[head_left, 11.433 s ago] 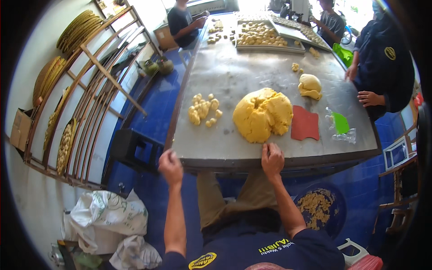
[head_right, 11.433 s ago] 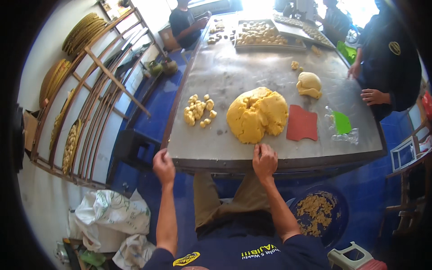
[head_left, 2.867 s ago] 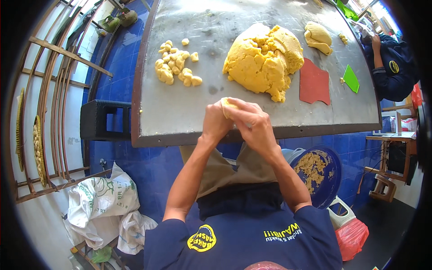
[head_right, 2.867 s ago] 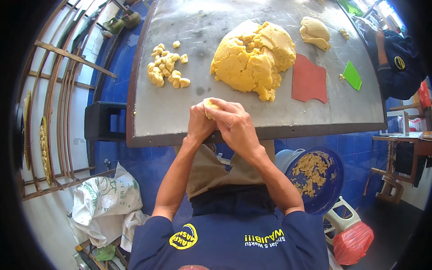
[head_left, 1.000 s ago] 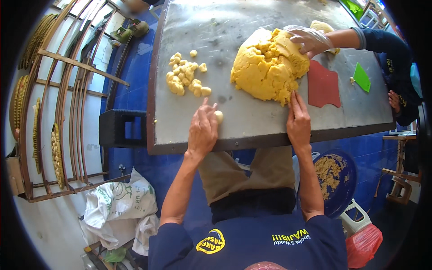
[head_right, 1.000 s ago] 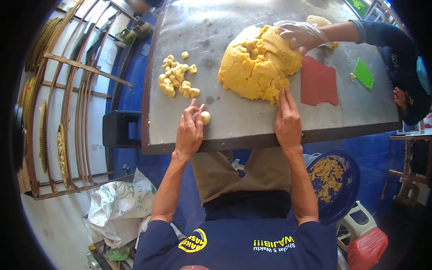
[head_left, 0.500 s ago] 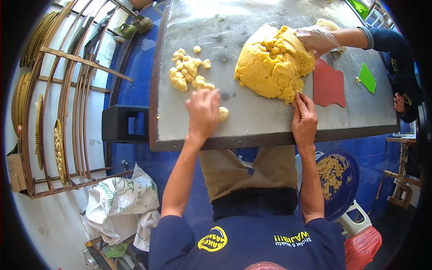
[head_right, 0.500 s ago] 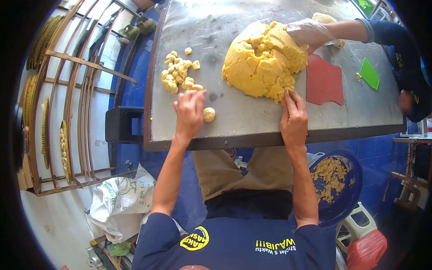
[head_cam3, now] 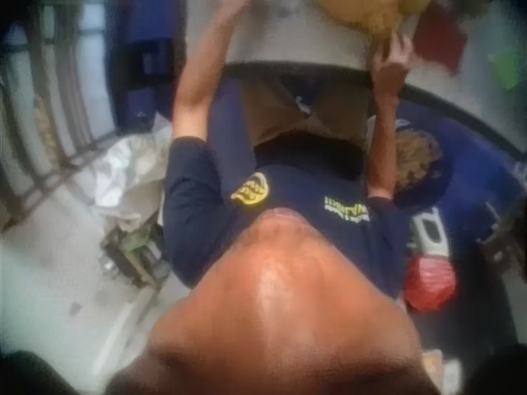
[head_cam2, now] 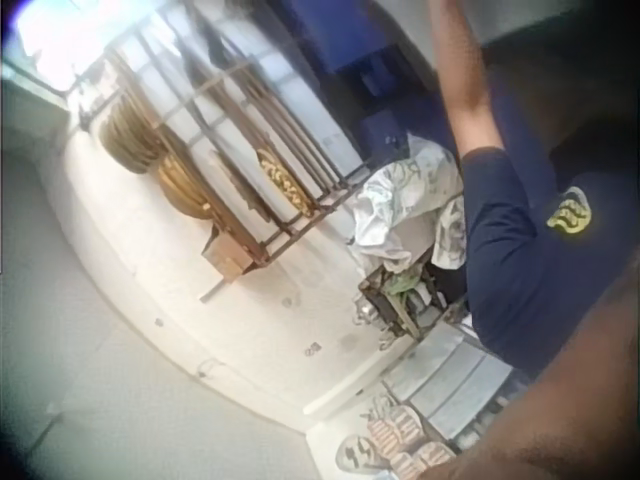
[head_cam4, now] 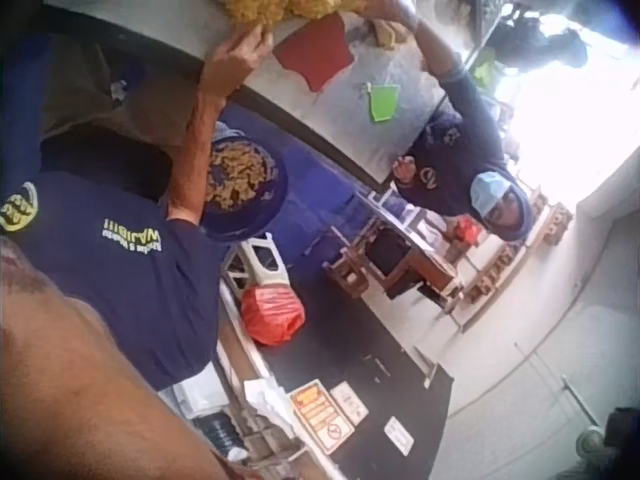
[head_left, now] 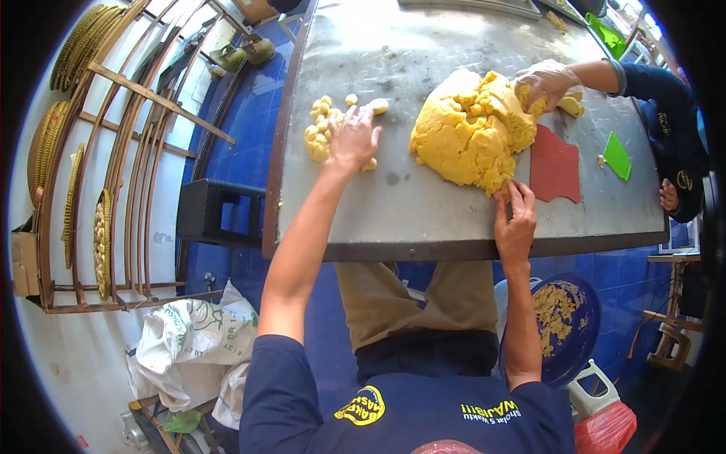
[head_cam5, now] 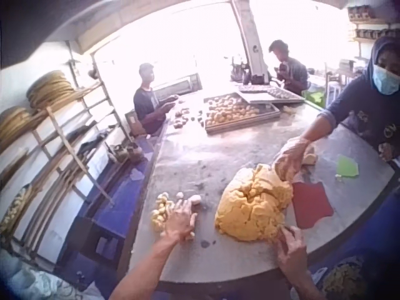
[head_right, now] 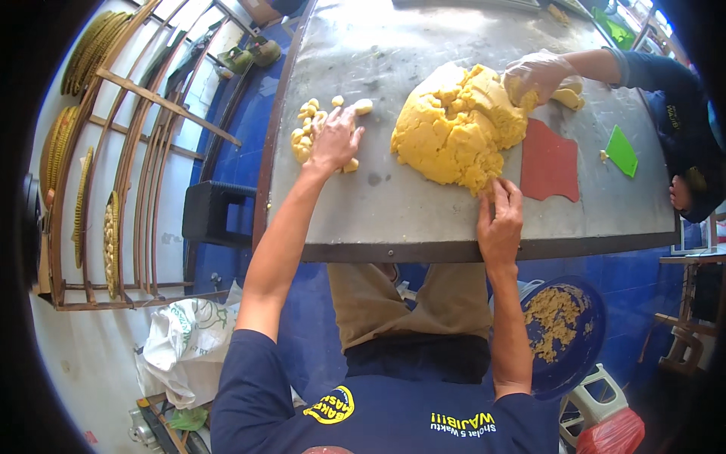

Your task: The person divides a large mass of dough into smaller portions by hand, rolls them into balls on a metal table, and places them onto a tray.

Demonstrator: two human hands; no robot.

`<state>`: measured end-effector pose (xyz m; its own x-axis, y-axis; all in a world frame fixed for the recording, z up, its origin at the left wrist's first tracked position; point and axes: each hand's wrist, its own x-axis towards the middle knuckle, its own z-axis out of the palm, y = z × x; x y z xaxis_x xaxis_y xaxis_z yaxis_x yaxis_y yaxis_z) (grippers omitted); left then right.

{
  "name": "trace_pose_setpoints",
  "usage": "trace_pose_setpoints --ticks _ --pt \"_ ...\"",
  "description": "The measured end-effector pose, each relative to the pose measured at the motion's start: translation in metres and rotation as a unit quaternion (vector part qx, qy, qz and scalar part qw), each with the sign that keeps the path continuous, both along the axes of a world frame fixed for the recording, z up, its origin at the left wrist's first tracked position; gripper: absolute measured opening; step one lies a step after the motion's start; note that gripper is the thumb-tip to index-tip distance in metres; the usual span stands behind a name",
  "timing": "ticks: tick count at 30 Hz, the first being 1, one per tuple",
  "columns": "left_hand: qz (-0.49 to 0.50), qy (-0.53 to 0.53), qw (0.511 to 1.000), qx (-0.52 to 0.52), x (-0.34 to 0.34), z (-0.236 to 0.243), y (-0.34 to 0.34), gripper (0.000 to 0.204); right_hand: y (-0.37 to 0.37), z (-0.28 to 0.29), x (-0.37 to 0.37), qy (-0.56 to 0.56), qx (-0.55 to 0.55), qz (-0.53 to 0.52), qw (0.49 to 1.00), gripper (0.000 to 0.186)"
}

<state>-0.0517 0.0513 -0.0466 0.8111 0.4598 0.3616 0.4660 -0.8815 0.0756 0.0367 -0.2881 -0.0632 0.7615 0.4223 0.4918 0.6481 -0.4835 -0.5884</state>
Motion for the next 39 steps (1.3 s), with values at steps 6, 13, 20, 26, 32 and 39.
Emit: trace_pose_setpoints --ticks 6,13,20,26,32,39 --pt "-0.043 -0.092 0.995 -0.014 0.000 0.002 -0.020 0.031 -0.002 -0.006 0.015 0.018 -0.054 -0.003 0.998 0.059" --pt "-0.147 -0.117 0.979 -0.077 -0.095 0.014 -0.095 0.018 -0.005 0.021 0.013 0.079 -0.100 0.013 0.992 0.046" --pt "-0.071 -0.042 0.996 -0.036 -0.065 0.033 -0.092 0.025 -0.014 0.009 -0.006 -0.058 -0.128 0.027 0.990 0.041" --pt "-0.147 -0.024 0.988 0.044 -0.034 -0.012 -0.075 0.030 -0.014 0.010 0.010 -0.022 -0.032 0.028 0.999 0.029" --pt "-0.164 -0.014 0.986 0.031 -0.036 -0.013 -0.079 0.033 -0.016 0.032 0.023 0.006 -0.190 0.109 0.976 0.028" --pt "-0.112 -0.131 0.981 0.090 -0.042 -0.009 -0.077 0.019 -0.038 0.028 0.042 -0.006 -0.176 0.041 0.983 0.040"
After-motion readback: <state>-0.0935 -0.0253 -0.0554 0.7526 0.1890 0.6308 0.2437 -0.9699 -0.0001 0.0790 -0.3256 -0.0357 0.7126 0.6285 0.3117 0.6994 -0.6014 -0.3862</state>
